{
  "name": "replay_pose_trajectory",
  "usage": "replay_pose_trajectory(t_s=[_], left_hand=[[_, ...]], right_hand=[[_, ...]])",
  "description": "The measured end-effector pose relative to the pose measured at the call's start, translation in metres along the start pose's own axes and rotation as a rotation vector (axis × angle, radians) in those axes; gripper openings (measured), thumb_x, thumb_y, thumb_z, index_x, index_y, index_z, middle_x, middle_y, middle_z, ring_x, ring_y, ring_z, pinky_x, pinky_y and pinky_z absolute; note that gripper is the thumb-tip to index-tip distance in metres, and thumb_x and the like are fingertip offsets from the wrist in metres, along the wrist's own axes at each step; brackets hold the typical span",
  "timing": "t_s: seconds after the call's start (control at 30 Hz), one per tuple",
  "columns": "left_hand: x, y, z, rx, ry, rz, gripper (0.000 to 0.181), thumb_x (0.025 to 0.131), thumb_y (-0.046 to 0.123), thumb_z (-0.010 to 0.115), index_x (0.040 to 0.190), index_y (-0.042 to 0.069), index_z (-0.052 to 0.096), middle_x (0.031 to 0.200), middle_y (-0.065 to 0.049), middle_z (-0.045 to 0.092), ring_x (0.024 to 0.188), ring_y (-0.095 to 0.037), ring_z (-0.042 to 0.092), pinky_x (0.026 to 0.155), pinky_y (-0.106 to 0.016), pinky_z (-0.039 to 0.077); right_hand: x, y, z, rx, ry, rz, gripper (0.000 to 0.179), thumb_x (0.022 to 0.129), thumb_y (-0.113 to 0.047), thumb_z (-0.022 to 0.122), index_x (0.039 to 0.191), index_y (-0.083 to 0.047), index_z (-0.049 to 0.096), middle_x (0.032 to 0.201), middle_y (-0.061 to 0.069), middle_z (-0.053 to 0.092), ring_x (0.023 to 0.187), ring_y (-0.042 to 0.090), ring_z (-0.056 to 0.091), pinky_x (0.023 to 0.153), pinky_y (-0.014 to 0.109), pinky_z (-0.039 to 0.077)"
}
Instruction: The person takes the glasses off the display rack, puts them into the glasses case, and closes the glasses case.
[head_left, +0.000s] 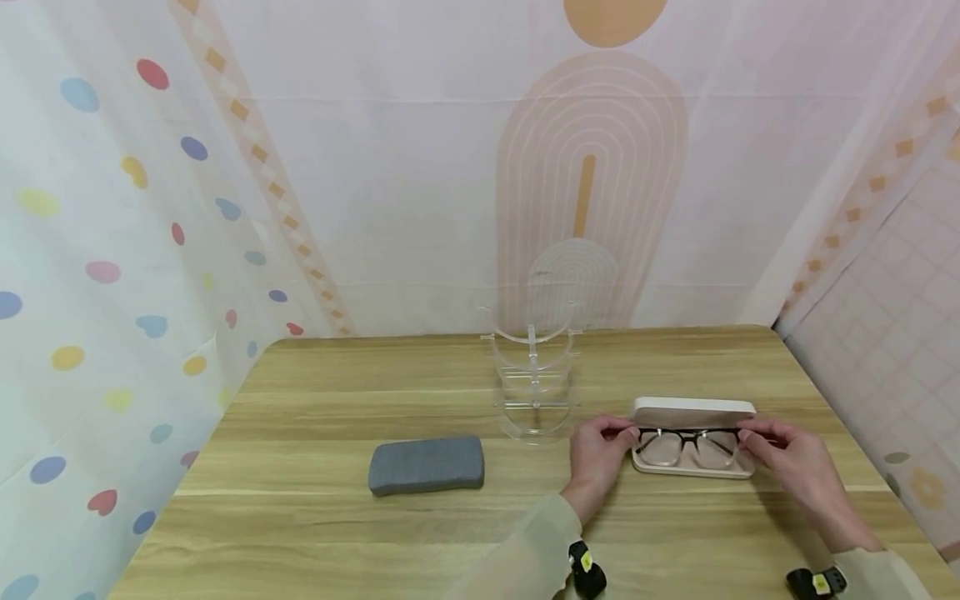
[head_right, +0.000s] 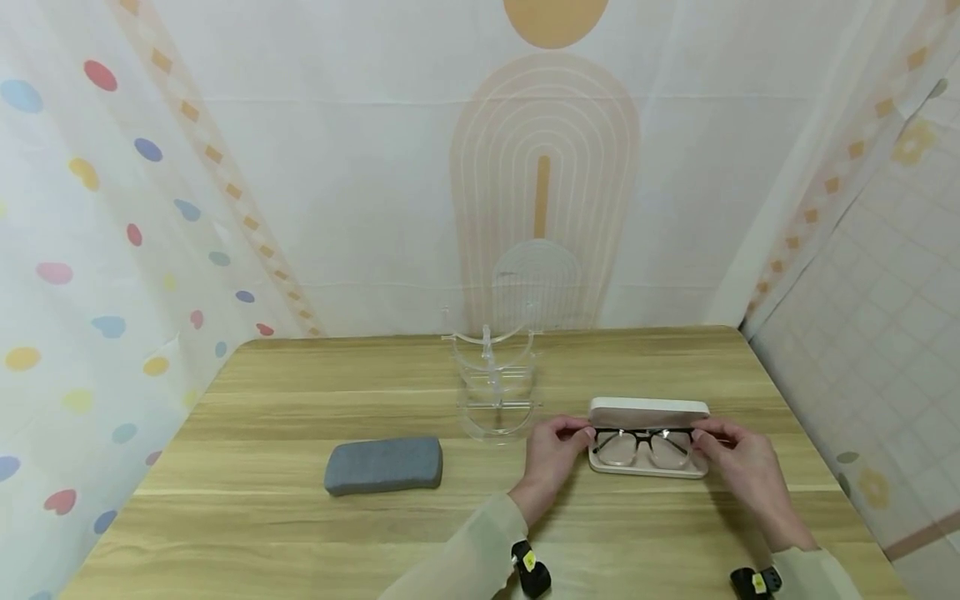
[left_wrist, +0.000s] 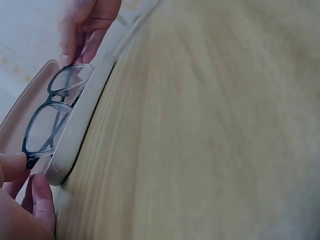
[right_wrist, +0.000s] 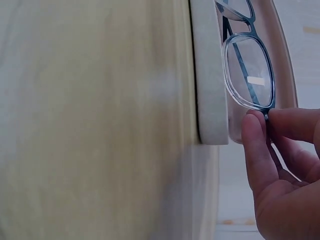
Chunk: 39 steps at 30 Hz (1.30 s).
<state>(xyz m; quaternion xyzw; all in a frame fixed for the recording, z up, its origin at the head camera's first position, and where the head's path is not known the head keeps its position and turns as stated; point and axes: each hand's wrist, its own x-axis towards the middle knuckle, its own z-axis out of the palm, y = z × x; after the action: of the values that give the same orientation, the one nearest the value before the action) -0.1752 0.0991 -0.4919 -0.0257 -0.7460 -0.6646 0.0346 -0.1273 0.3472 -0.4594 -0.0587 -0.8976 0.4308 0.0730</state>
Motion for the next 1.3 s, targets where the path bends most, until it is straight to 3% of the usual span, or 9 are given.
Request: replay_pose_trajectory(t_s=[0.27,0.53,0.6,0.7,0.87,0.97,1.07,1.17,1.3], left_hand=[[0.002,-0.002,-0.001,0.133,-0.009,0.024,0.005,0.082,0.000,0.081,0.083,0.005,0.082,0.078,0.002,0.075,0.066,0.007,0.054,0.063,-0.016,0.048],[0.002,-0.004,-0.004,0.246,-0.059,0.103,0.009,0.083,0.003,0.078,0.089,0.007,0.084,0.083,-0.001,0.078,0.074,0.004,0.061,0.069,-0.016,0.049],[0.001,-0.005,-0.005,0.265,-0.067,0.135,0.011,0.083,0.002,0.077,0.090,0.006,0.084,0.085,-0.002,0.079,0.076,0.002,0.064,0.070,-0.016,0.050],[-0.001,-0.005,-0.006,0.253,-0.067,0.142,0.013,0.083,0.001,0.075,0.090,0.006,0.084,0.087,-0.002,0.079,0.078,0.002,0.064,0.071,-0.016,0.050],[-0.002,-0.004,-0.007,0.165,-0.040,0.067,0.014,0.084,-0.002,0.071,0.091,0.004,0.082,0.084,0.000,0.077,0.074,0.003,0.061,0.070,-0.017,0.051],[0.000,-0.002,-0.006,0.120,-0.008,0.024,0.008,0.088,0.003,0.072,0.093,0.002,0.079,0.081,0.001,0.074,0.073,0.001,0.061,0.068,-0.019,0.052],[0.004,0.001,-0.006,0.090,0.003,-0.018,0.012,0.092,0.012,0.073,0.099,0.003,0.078,0.084,0.002,0.073,0.075,-0.001,0.062,0.069,-0.020,0.053],[0.007,0.007,-0.006,0.064,-0.029,-0.058,0.022,0.095,0.021,0.071,0.109,0.005,0.076,0.090,0.002,0.074,0.080,-0.004,0.065,0.073,-0.023,0.054],[0.010,0.014,-0.004,0.066,-0.085,-0.102,0.033,0.095,0.035,0.070,0.114,0.010,0.078,0.095,0.002,0.075,0.087,-0.007,0.066,0.080,-0.027,0.054]], right_hand=[[0.003,0.002,0.000,-0.114,-0.019,-0.004,0.029,0.102,-0.018,0.065,0.110,0.009,0.074,0.098,0.015,0.077,0.082,-0.013,0.054,0.068,0.009,0.041],[0.007,0.005,-0.001,-0.208,-0.045,-0.027,0.029,0.102,-0.015,0.061,0.116,0.006,0.075,0.121,0.029,0.069,0.111,0.036,0.064,0.074,0.018,0.044],[0.006,0.006,-0.001,-0.206,-0.048,-0.029,0.029,0.102,-0.015,0.060,0.117,0.006,0.074,0.122,0.029,0.069,0.111,0.037,0.064,0.074,0.019,0.044],[0.005,0.005,-0.003,-0.200,-0.038,-0.017,0.031,0.103,-0.017,0.059,0.118,0.005,0.074,0.120,0.027,0.070,0.105,0.024,0.065,0.072,0.016,0.043],[0.003,0.002,-0.007,-0.166,-0.001,0.052,0.038,0.106,-0.023,0.056,0.122,0.009,0.070,0.107,0.022,0.075,0.085,-0.002,0.059,0.067,0.015,0.043],[0.002,0.001,-0.009,-0.107,0.035,0.088,0.046,0.109,-0.027,0.051,0.125,0.014,0.064,0.100,0.021,0.075,0.074,-0.010,0.056,0.064,0.014,0.046],[0.004,-0.001,-0.011,-0.035,0.051,0.086,0.054,0.111,-0.032,0.044,0.130,0.017,0.056,0.109,0.029,0.070,0.074,-0.012,0.056,0.063,0.013,0.050],[0.009,-0.004,-0.014,-0.008,-0.002,0.064,0.062,0.112,-0.038,0.039,0.140,0.017,0.047,0.123,0.038,0.061,0.085,0.000,0.064,0.066,0.015,0.053],[0.018,-0.009,-0.014,-0.024,-0.136,0.058,0.071,0.113,-0.044,0.033,0.150,0.016,0.034,0.135,0.043,0.051,0.107,0.037,0.066,0.071,0.021,0.054]])
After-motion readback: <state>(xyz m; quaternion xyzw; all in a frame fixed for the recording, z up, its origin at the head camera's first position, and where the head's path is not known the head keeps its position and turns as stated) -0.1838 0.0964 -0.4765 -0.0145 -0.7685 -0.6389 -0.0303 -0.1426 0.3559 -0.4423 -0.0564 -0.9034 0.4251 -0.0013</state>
